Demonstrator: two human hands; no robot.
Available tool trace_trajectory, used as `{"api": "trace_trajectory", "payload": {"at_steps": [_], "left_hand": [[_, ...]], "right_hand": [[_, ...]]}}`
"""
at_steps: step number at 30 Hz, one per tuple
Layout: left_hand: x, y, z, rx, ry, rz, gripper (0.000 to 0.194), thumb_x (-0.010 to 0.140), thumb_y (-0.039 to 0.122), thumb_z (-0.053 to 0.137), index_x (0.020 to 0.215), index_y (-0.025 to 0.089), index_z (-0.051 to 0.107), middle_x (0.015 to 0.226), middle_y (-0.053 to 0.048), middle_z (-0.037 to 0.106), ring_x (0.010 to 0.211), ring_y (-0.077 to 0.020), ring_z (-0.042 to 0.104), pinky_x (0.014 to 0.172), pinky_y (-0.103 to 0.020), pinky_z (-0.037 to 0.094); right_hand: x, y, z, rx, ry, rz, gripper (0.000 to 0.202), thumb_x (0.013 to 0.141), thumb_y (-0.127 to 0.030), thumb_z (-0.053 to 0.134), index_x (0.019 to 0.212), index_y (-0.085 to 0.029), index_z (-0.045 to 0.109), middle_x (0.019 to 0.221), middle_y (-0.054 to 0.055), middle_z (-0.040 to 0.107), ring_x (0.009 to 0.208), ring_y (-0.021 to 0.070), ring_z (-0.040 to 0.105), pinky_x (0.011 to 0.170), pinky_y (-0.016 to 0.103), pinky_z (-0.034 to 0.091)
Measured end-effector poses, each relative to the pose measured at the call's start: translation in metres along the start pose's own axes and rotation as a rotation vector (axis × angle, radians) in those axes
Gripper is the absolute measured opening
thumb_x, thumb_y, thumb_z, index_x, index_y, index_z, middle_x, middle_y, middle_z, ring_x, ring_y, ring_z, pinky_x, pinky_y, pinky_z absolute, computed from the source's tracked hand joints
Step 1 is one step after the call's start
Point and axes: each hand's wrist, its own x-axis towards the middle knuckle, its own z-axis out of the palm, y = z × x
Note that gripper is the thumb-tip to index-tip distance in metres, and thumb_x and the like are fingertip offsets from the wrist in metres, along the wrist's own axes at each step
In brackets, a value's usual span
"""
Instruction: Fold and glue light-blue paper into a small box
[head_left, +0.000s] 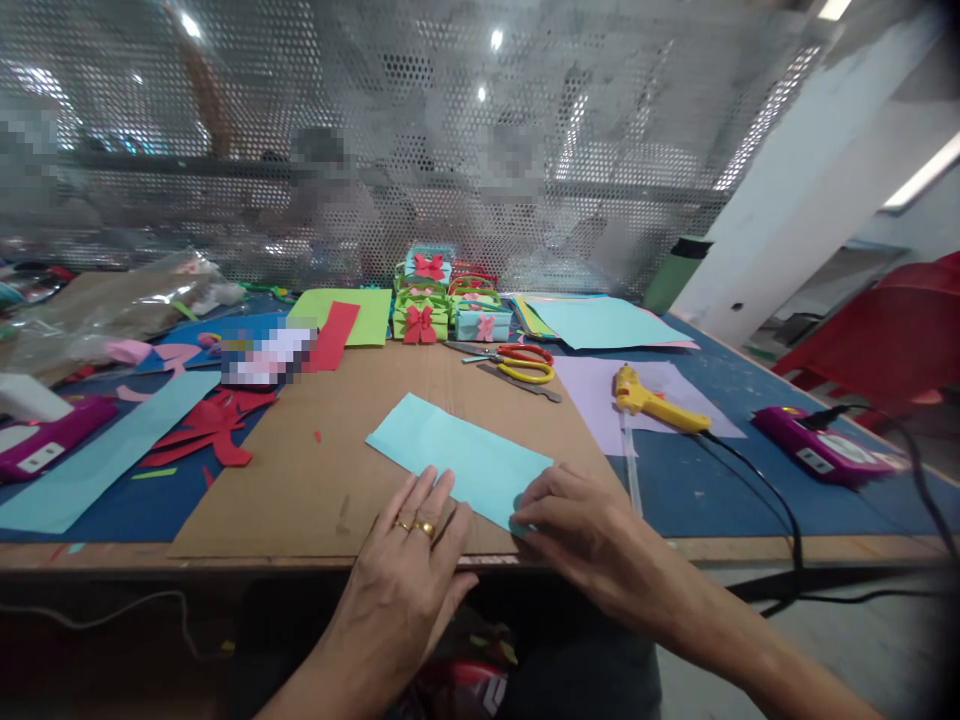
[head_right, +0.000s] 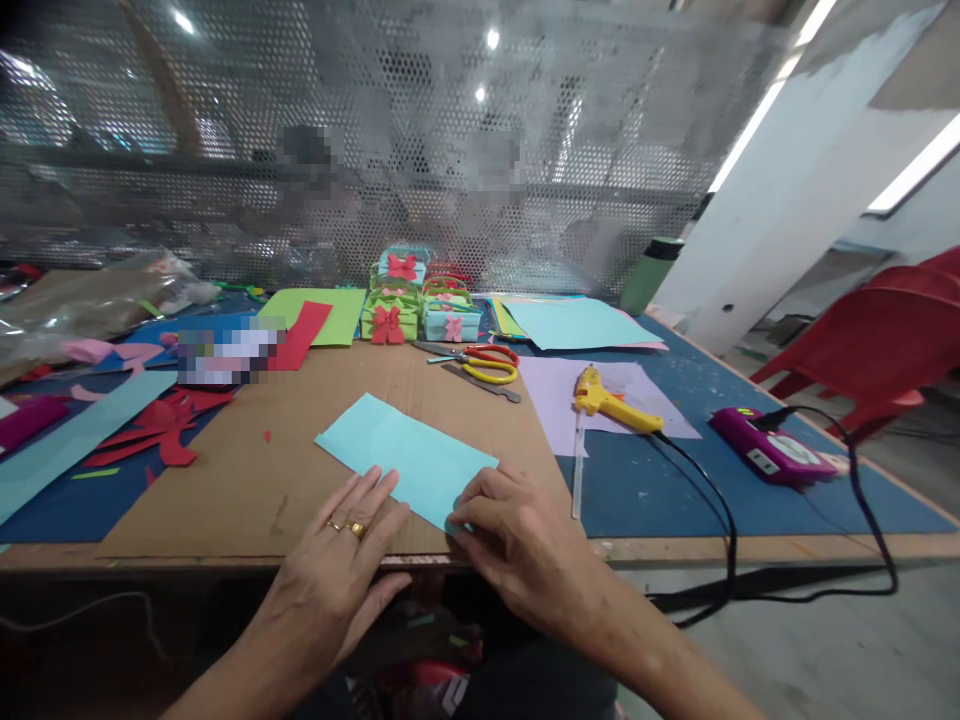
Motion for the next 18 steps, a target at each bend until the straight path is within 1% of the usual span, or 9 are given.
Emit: {"api": "trace_trajectory", "payload": {"at_steps": [3, 6, 9, 11, 13, 16, 18], "left_hand": [[0.001, 0.0, 0.0, -0.004, 0.027, 0.009, 0.039, 0.091, 0.018, 0.059, 0.127, 0.003, 0.058, 0.139, -0.03, 0.056, 0.135, -0.041, 0.049, 0.105, -0.059, 0.05], [0.0, 0.001, 0.0, -0.008, 0.036, 0.013, 0.039, 0.091, 0.017, 0.059, 0.127, 0.002, 0.058, 0.138, -0.031, 0.056, 0.135, -0.0412, 0.05, 0.105, -0.06, 0.05], [-0.001, 0.001, 0.0, -0.007, 0.016, 0.002, 0.041, 0.09, 0.017, 0.058, 0.13, 0.003, 0.056, 0.141, -0.03, 0.054, 0.137, -0.0413, 0.047, 0.106, -0.06, 0.05], [-0.001, 0.001, 0.0, -0.003, 0.01, 0.0, 0.043, 0.09, 0.016, 0.057, 0.131, 0.004, 0.056, 0.142, -0.03, 0.053, 0.138, -0.041, 0.046, 0.106, -0.06, 0.049], [-0.002, 0.001, 0.0, -0.002, 0.014, 0.005, 0.043, 0.09, 0.014, 0.056, 0.131, 0.004, 0.055, 0.142, -0.03, 0.053, 0.137, -0.0408, 0.046, 0.106, -0.06, 0.049], [-0.001, 0.001, 0.0, -0.006, 0.02, 0.008, 0.043, 0.089, 0.012, 0.055, 0.131, 0.003, 0.055, 0.141, -0.03, 0.053, 0.137, -0.0408, 0.047, 0.106, -0.06, 0.049], [-0.001, 0.001, 0.0, -0.007, 0.017, 0.002, 0.044, 0.089, 0.013, 0.056, 0.132, 0.004, 0.055, 0.141, -0.031, 0.053, 0.137, -0.041, 0.047, 0.106, -0.06, 0.049]], "right_hand": [[0.002, -0.007, 0.003, -0.228, -0.007, -0.066, 0.02, 0.098, -0.016, 0.049, 0.089, -0.018, 0.068, 0.085, 0.008, 0.063, 0.08, 0.0211, 0.055, 0.07, 0.036, 0.043], [0.003, -0.016, 0.006, -0.43, -0.025, -0.096, 0.016, 0.095, -0.013, 0.051, 0.086, -0.017, 0.064, 0.085, 0.008, 0.063, 0.074, 0.0214, 0.052, 0.065, 0.036, 0.041], [0.001, -0.025, 0.011, -0.559, -0.032, -0.101, 0.005, 0.088, -0.013, 0.062, 0.09, -0.018, 0.063, 0.085, 0.006, 0.064, 0.071, 0.0216, 0.054, 0.061, 0.035, 0.04], [0.0, -0.032, 0.015, -0.65, -0.012, -0.113, 0.014, 0.082, -0.011, 0.067, 0.093, -0.019, 0.062, 0.082, 0.005, 0.064, 0.07, 0.0227, 0.054, 0.06, 0.036, 0.039], [-0.001, -0.038, 0.021, -0.735, 0.012, -0.113, 0.018, 0.077, -0.009, 0.068, 0.09, -0.02, 0.061, 0.078, 0.004, 0.062, 0.068, 0.0235, 0.054, 0.06, 0.037, 0.039], [0.0, -0.042, 0.028, -0.8, 0.041, -0.089, 0.019, 0.074, -0.007, 0.067, 0.083, -0.021, 0.058, 0.074, 0.003, 0.059, 0.066, 0.0237, 0.052, 0.06, 0.037, 0.039], [0.001, -0.041, 0.029, -0.801, 0.064, -0.082, 0.02, 0.073, -0.006, 0.067, 0.082, -0.021, 0.058, 0.074, 0.003, 0.059, 0.065, 0.0233, 0.053, 0.057, 0.036, 0.037]]}}
